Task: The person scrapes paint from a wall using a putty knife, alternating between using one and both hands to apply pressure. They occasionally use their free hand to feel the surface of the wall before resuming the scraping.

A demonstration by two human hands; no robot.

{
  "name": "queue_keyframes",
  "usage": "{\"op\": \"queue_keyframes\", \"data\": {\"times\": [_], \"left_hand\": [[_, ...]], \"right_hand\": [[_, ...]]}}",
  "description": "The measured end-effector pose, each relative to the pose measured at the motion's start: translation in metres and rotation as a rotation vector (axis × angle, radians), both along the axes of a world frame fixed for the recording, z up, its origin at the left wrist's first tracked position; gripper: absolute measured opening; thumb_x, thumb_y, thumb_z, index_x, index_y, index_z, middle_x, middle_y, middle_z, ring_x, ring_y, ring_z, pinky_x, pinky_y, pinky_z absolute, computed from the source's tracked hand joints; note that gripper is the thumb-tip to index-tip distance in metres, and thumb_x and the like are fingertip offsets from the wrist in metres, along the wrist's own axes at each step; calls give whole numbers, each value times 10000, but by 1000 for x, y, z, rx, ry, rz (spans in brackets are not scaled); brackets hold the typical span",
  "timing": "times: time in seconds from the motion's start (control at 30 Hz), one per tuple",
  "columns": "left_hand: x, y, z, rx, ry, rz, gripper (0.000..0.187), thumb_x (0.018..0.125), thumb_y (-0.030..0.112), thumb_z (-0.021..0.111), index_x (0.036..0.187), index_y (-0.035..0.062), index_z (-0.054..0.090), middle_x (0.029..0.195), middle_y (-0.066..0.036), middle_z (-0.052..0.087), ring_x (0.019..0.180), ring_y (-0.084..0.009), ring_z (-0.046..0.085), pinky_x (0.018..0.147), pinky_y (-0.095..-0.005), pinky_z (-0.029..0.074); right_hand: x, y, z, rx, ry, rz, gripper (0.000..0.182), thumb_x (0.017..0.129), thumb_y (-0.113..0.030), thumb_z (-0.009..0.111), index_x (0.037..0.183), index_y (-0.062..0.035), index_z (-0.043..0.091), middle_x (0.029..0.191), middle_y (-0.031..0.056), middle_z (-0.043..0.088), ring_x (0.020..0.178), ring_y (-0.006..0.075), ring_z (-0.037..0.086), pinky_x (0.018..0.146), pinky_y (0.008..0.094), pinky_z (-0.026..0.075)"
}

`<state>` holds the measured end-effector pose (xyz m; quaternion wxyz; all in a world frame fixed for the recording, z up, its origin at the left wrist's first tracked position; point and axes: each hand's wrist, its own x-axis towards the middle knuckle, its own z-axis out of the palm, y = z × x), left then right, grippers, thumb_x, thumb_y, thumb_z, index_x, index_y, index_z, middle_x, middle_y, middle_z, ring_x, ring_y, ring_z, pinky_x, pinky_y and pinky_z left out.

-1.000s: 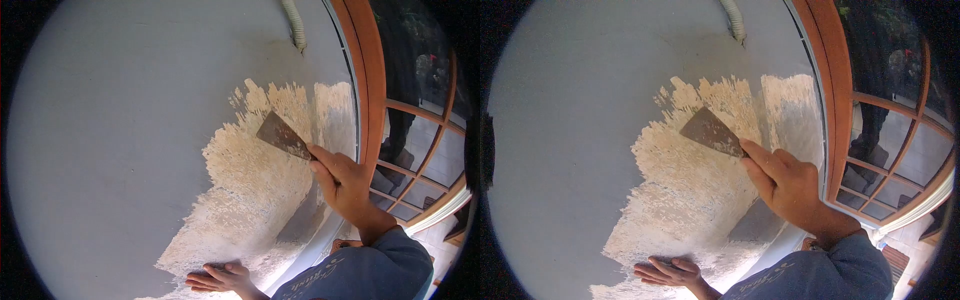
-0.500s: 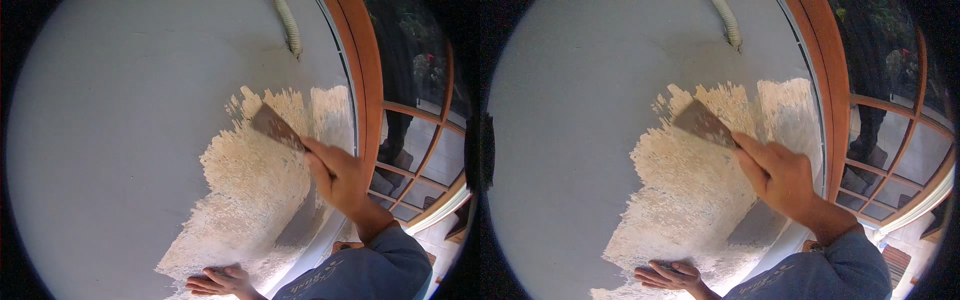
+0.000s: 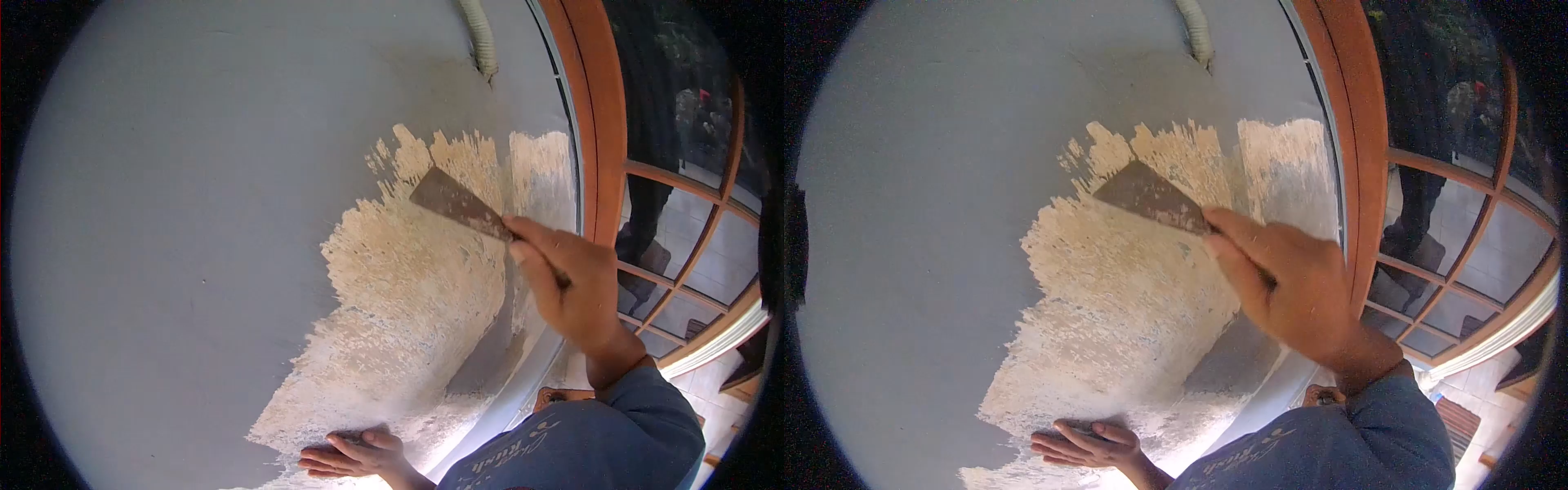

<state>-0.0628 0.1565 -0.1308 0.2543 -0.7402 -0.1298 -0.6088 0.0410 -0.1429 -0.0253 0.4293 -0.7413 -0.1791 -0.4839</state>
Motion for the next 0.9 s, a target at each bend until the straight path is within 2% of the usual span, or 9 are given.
{"op": "queue_keyframes", "data": {"times": [0.1,0.2,0.3,0.4,0.53,0.63,0.73,0.83,0.9], "left_hand": [[-1,2,-2,4,10,15,532,970,324,276,1392,16,376,1469,-289,261,1378,-462,214,1108,-582,133],[0,1,1,20,9,9,533,968,320,280,1393,14,377,1470,-291,259,1381,-452,218,1110,-576,134],[-1,3,0,23,9,3,532,965,320,285,1398,24,376,1469,-290,263,1382,-447,220,1110,-574,134],[-3,3,-2,25,13,16,533,966,328,285,1403,36,373,1468,-288,265,1382,-444,223,1110,-574,135],[-1,0,2,28,6,5,534,972,339,277,1406,42,371,1471,-287,261,1382,-441,225,1111,-572,137],[-2,4,-1,38,10,26,532,974,340,273,1401,41,376,1471,-287,259,1381,-447,221,1110,-574,137],[-4,3,-1,31,26,21,534,973,344,269,1393,36,384,1472,-288,258,1381,-452,217,1107,-580,138],[-3,2,0,22,15,11,532,973,342,271,1387,29,391,1470,-290,259,1380,-454,218,1107,-580,137],[-1,1,0,14,10,7,532,972,341,274,1382,25,397,1468,-293,262,1379,-455,221,1107,-580,135]], "right_hand": [[3,2,-9,43,31,44,271,859,-168,677,1101,-48,656,667,126,631,495,162,599,444,290,464],[-11,7,-7,-78,170,-63,255,865,-162,666,1087,-38,660,735,145,663,550,178,631,508,288,494],[4,4,-3,50,-38,-19,279,862,-180,674,1111,-57,656,665,129,631,512,164,608,460,286,473],[9,-3,-5,91,-21,47,294,858,-186,680,1127,-71,651,614,102,598,468,159,571,429,291,451],[-7,9,-16,-69,101,-100,285,873,-184,660,1133,-68,646,635,89,615,484,178,572,457,303,453],[17,10,-5,43,-70,-74,283,875,-193,660,1131,-75,650,632,87,610,489,172,578,448,305,453],[20,5,6,157,-60,43,269,875,-194,660,1116,-74,655,648,96,617,516,181,600,462,306,465],[3,4,-3,73,34,33,269,869,-182,663,1110,-61,653,685,116,638,554,189,628,496,300,482],[-8,10,-8,-10,83,-60,274,869,-178,662,1113,-54,649,707,131,646,568,195,638,506,294,485]]}}
